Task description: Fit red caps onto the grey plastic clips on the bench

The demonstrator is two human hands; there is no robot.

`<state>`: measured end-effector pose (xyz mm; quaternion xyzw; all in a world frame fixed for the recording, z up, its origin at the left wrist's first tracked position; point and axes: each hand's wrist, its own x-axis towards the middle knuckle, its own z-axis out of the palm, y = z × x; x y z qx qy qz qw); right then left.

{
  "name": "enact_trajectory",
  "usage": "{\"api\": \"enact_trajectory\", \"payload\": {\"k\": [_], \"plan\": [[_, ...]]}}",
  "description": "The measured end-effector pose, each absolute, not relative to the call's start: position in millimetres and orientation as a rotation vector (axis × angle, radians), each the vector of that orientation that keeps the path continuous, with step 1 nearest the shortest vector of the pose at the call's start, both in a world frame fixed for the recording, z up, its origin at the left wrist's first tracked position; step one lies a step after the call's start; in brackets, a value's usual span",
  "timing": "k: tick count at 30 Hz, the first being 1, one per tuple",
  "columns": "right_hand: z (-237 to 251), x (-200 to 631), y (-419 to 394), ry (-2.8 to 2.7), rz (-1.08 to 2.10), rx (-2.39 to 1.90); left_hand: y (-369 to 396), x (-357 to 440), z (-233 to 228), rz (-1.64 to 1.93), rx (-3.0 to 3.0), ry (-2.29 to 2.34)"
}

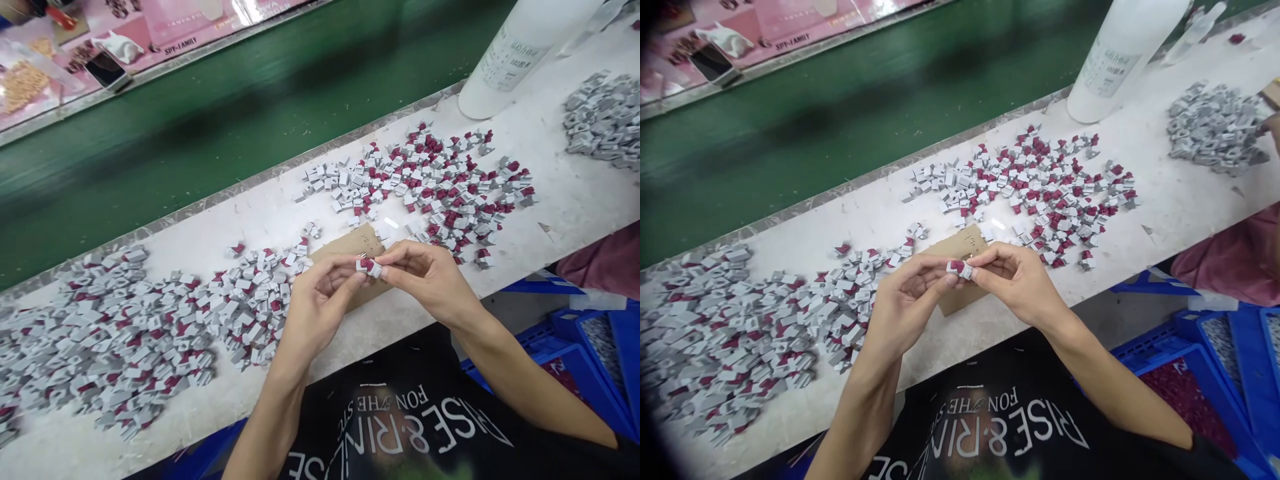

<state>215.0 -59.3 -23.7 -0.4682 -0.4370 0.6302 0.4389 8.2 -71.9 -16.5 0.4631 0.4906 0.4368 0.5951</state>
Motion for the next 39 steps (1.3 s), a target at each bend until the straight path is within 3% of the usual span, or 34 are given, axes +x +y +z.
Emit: {"api": "enact_trajectory", "payload": {"k": [7, 14, 21, 26, 32, 36, 39], "plan": [[-20.1, 219.8, -54.0, -1.254, 1.535, -1.219, -53.7, -1.3, -2.7, 0.828, 1.360, 1.147], [-19.4, 259.5, -24.9, -1.707, 0.658, -1.673, 5.3, -37.8, -0.8, 0.778, 1.648, 1.802], [-40.9, 261.5, 8.7, -1.929, 0.411, -1.864, 32.9, -57.8, -3.0, 0.344, 1.423, 1.991], [-41.5, 246.5, 28.0, -1.939, 0.332, -2.053, 36.4, -58.8, 1.3, 0.073, 1.470, 1.963], [-35.7, 245.0, 31.9, -1.963, 0.275, -2.108, 60.0, -59.8, -11.5, 0.213, 1.690, 2.039], [-33.0, 253.0, 26.5, -1.862, 0.471, -1.902, 81.0, -55.8, -32.7, 0.455, 1.856, 1.915], [-28.4, 257.1, 18.8, -1.707, 0.786, -1.742, 89.5, -53.9, -41.4, 0.496, 1.836, 1.883]]}}
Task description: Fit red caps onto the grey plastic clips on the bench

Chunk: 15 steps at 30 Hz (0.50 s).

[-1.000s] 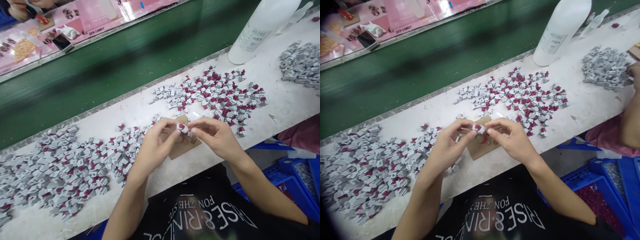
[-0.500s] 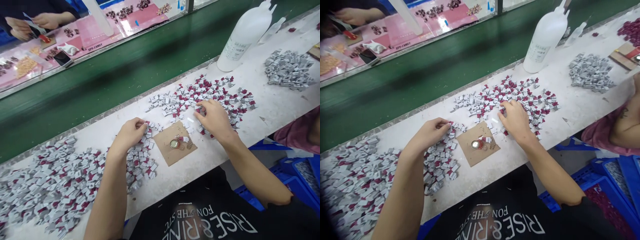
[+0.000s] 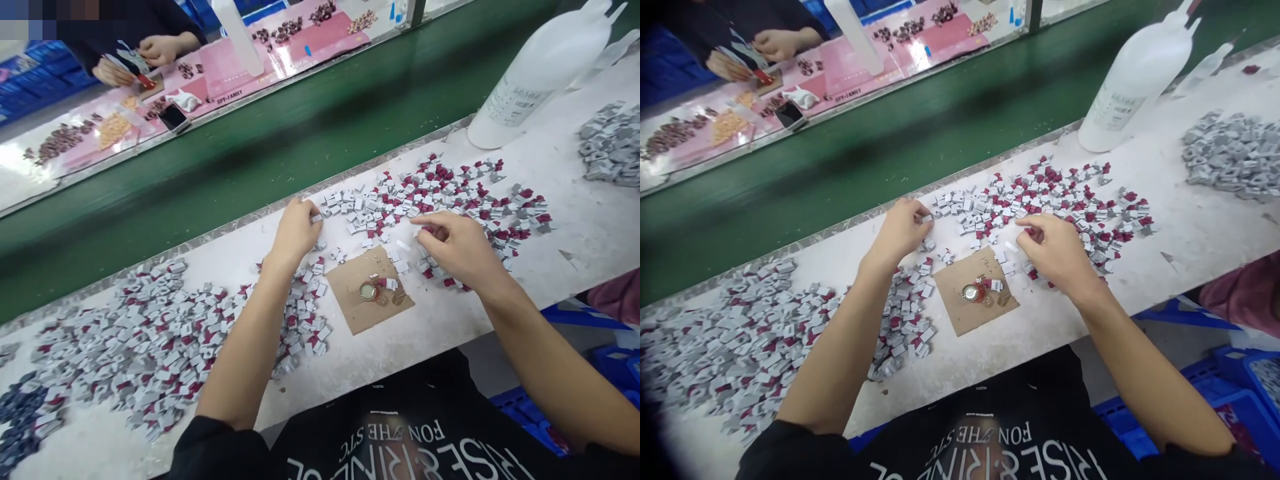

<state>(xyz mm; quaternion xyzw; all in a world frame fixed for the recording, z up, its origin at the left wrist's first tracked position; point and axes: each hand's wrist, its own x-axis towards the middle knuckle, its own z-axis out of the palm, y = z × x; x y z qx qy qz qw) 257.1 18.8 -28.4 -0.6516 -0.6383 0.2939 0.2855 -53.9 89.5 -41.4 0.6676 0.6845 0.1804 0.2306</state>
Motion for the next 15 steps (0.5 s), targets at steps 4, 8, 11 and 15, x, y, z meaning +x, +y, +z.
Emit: {"api": "enact_trajectory", "payload": {"k": [4, 8, 11, 15], "plan": [[-20.3, 252.4, 7.2, -1.333, 1.297, -1.509, 78.8, -51.7, -31.6, 0.596, 1.779, 1.852], [-13.6, 236.4, -2.5, -1.044, 1.591, -1.205, 42.6, -37.7, -7.1, 0.800, 1.571, 1.509], [-10.1, 221.3, -8.9, -1.009, 1.668, -1.095, 9.5, -16.5, 6.9, 0.778, 1.448, 1.230], [-5.8, 203.2, -20.0, -1.046, 1.560, -1.100, -24.0, 12.6, 9.7, 0.890, 1.222, 1.169]]}}
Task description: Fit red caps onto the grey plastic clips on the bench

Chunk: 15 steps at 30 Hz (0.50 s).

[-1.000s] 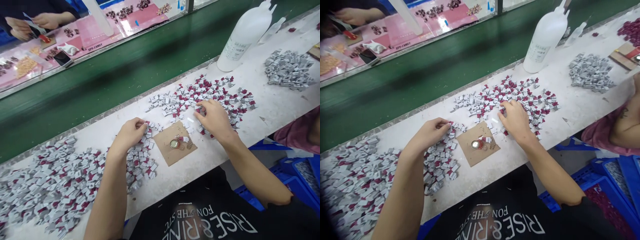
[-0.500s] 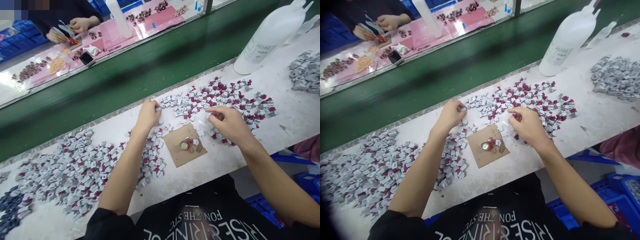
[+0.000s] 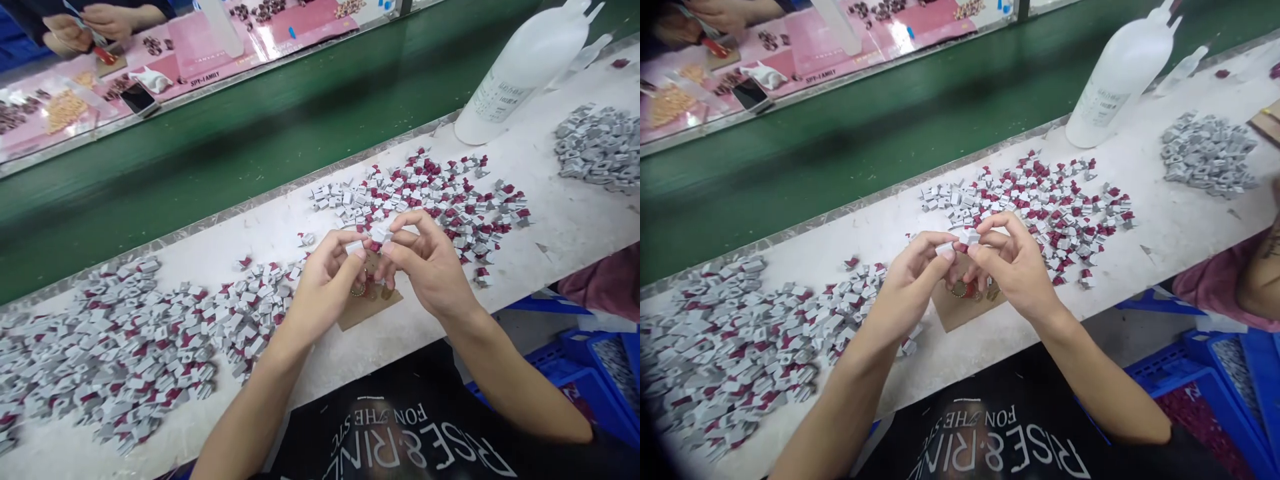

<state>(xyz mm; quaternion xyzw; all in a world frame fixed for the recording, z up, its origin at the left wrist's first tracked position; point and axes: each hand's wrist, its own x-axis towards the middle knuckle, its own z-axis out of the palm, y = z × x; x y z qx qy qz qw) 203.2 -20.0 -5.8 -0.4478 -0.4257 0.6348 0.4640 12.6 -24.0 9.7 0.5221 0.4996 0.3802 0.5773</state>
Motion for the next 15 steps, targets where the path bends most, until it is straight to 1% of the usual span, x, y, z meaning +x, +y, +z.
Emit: {"api": "enact_trajectory", "payload": {"k": [5, 11, 15], "plan": [[-0.9, 192.9, -36.3, -1.054, 1.431, -1.150, -45.7, 28.1, 4.2, 1.081, 1.107, 1.219], [-10.8, 191.7, -46.5, -1.049, 1.488, -1.133, -62.8, 27.9, 0.5, 1.150, 1.260, 1.295], [-17.4, 187.9, -51.0, -1.070, 1.476, -1.130, -64.4, 26.0, -3.0, 1.150, 1.188, 1.274]]}}
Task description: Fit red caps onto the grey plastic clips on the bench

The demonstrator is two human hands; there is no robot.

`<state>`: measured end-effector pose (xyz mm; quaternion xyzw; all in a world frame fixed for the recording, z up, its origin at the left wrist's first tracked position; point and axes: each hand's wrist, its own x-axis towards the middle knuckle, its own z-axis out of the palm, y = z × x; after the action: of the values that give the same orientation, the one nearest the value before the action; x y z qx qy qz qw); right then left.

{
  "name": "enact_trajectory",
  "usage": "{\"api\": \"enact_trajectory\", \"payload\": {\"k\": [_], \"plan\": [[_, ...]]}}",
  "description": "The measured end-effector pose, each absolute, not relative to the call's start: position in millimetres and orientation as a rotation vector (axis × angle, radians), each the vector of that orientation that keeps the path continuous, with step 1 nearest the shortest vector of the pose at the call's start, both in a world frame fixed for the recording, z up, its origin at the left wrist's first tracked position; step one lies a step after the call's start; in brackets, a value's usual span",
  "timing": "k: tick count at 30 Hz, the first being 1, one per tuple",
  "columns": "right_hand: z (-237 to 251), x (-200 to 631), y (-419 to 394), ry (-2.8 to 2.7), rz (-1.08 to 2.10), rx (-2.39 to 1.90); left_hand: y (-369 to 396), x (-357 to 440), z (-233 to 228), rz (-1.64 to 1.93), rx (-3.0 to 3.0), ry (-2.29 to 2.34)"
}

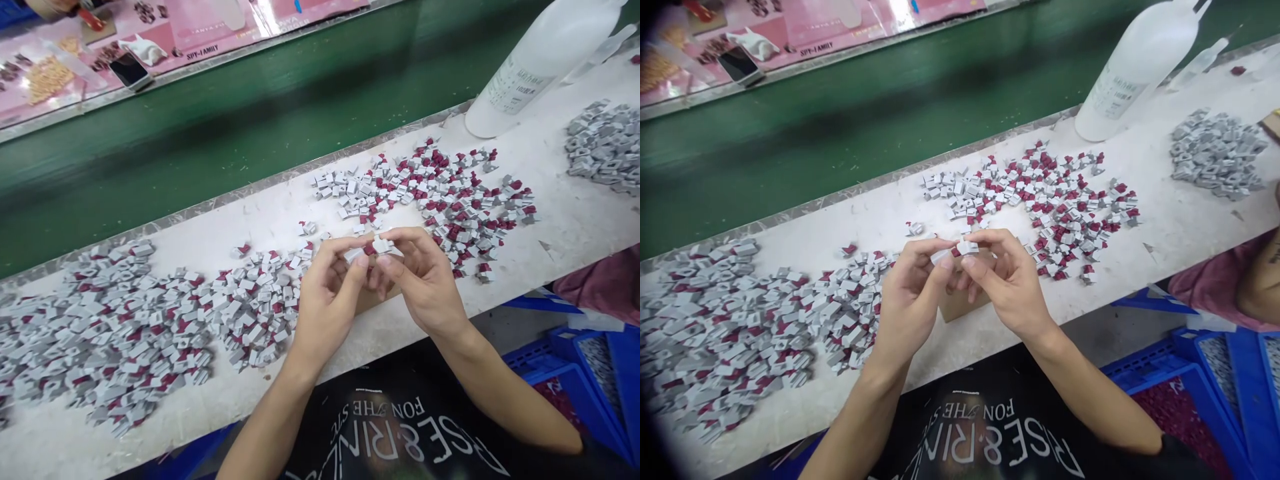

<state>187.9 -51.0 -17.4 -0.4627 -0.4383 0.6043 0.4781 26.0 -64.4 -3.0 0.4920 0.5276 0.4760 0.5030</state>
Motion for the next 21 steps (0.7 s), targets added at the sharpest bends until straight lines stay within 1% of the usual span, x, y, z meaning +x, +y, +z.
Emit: {"api": "enact_trajectory", "payload": {"k": [4, 7, 16, 19, 21], "plan": [[-16.2, 187.2, -55.6, -1.108, 1.435, -1.058, -61.7, 23.6, -6.4, 1.100, 1.006, 1.151], [-14.1, 192.7, -57.2, -1.124, 1.462, -1.032, -61.1, 20.8, -5.7, 1.120, 0.974, 1.143], [-17.3, 212.5, -49.4, -1.039, 1.756, -1.112, -66.9, 11.6, 1.0, 1.038, 1.187, 1.211], [-20.3, 216.0, -52.4, -1.064, 1.695, -1.178, -73.4, 5.8, 2.0, 0.959, 1.176, 1.276], [-22.2, 218.3, -56.7, -1.143, 1.570, -1.262, -78.6, 0.0, 0.8, 0.931, 1.157, 1.326]]}}
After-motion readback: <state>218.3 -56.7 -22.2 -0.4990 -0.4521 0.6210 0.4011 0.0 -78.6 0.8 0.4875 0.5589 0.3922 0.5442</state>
